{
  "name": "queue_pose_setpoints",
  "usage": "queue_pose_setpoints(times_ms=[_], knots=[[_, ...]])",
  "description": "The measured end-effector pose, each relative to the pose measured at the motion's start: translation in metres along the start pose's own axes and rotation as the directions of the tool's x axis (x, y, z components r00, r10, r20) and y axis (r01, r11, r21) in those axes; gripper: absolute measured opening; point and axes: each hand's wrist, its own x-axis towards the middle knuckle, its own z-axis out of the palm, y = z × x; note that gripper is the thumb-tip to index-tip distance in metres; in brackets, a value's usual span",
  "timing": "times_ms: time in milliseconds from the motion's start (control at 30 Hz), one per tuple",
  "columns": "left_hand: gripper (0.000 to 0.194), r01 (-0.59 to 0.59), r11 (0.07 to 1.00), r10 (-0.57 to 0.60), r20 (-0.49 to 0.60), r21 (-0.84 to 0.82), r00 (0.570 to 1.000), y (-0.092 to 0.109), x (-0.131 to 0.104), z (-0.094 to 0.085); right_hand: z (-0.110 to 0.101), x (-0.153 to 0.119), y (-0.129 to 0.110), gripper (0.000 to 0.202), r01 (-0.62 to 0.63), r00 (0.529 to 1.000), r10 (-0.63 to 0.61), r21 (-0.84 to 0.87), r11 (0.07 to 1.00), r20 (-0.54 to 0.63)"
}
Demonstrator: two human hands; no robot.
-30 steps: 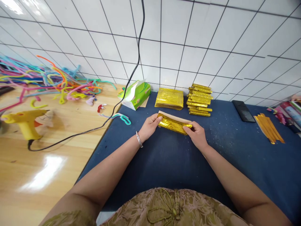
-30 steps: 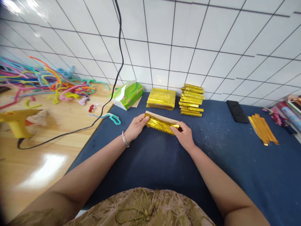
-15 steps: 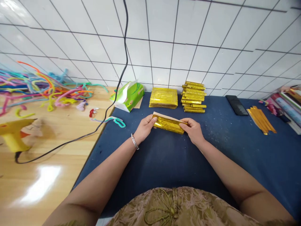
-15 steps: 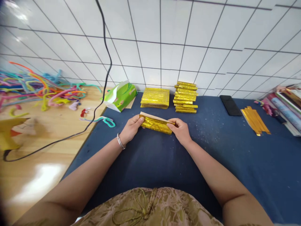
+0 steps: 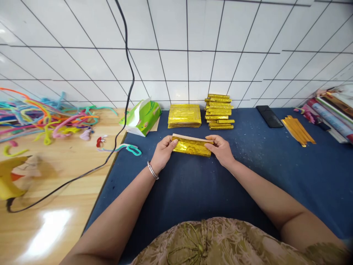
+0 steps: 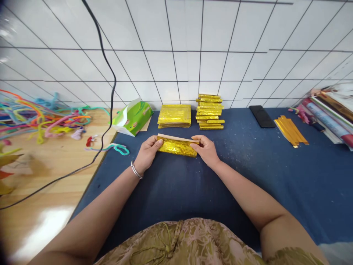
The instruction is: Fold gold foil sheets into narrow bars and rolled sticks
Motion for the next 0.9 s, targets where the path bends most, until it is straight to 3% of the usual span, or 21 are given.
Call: queue_pose_setpoints(times_ms=[200, 533, 767, 900], knots=[[0.032, -0.007, 0.998, 0.007, -0.002, 0.067, 1.000, 0.0018, -0.0022, -0.0008, -0.0019, 0.0001, -0.0036, 0.025, 0.041, 0.998, -0.048, -0.121, 0.992, -0.050], [0.030, -0.061, 0.994, 0.059, 0.015, 0.091, 0.998, 0.0039, -0.0012, -0.0020, -0.0007, 0.0004, -0.0012, 0.019, 0.027, 0.998, -0.036, -0.152, 0.988, -0.060], [0.028, -0.077, 0.983, 0.078, 0.002, 0.166, 0.997, 0.0041, -0.0008, -0.0038, 0.0010, -0.0002, -0.0049, 0.020, 0.050, 0.998, -0.055, -0.166, 0.985, -0.026], [0.027, -0.087, 0.975, 0.085, 0.017, 0.206, 0.996, 0.0022, -0.0011, -0.0041, 0.0026, 0.0007, -0.0030, 0.036, -0.010, 1.000, 0.008, -0.089, 0.996, -0.028]])
